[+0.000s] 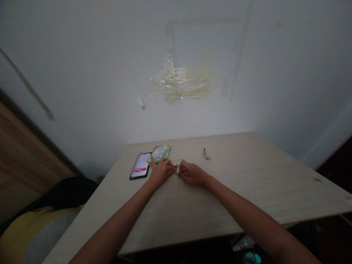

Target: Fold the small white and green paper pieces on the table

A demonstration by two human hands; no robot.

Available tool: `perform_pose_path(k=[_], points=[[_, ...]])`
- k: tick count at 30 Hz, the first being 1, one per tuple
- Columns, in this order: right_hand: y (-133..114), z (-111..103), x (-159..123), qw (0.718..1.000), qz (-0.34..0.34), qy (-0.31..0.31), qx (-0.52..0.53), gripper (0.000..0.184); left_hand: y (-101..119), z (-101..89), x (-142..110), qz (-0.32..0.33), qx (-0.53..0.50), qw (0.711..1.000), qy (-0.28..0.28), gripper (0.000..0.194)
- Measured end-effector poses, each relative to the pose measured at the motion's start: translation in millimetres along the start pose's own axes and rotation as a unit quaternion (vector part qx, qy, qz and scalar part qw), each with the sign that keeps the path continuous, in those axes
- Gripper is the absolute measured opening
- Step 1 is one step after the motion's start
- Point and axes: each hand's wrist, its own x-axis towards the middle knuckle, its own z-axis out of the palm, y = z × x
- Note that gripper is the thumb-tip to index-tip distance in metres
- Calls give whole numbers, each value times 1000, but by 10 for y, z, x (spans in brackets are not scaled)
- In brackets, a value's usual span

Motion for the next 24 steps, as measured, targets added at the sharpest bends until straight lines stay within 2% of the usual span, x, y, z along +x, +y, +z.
perform_pose_path(k=[12,18,21,24], points=[[-28,-7,4,1000,-3,-10,29,9,27,-17,-9,-2,-8,1000,-4,21],[18,8,9,998,2,-8,62,13,3,17,-7,2,-9,1000,4,23],[92,10,23,997,22,16,73,14,-6,44,-12,4,-9,1000,7,24],[169,0,44,992,60,95,61,14,-8,62,-19,-2,-7,1000,10,24]])
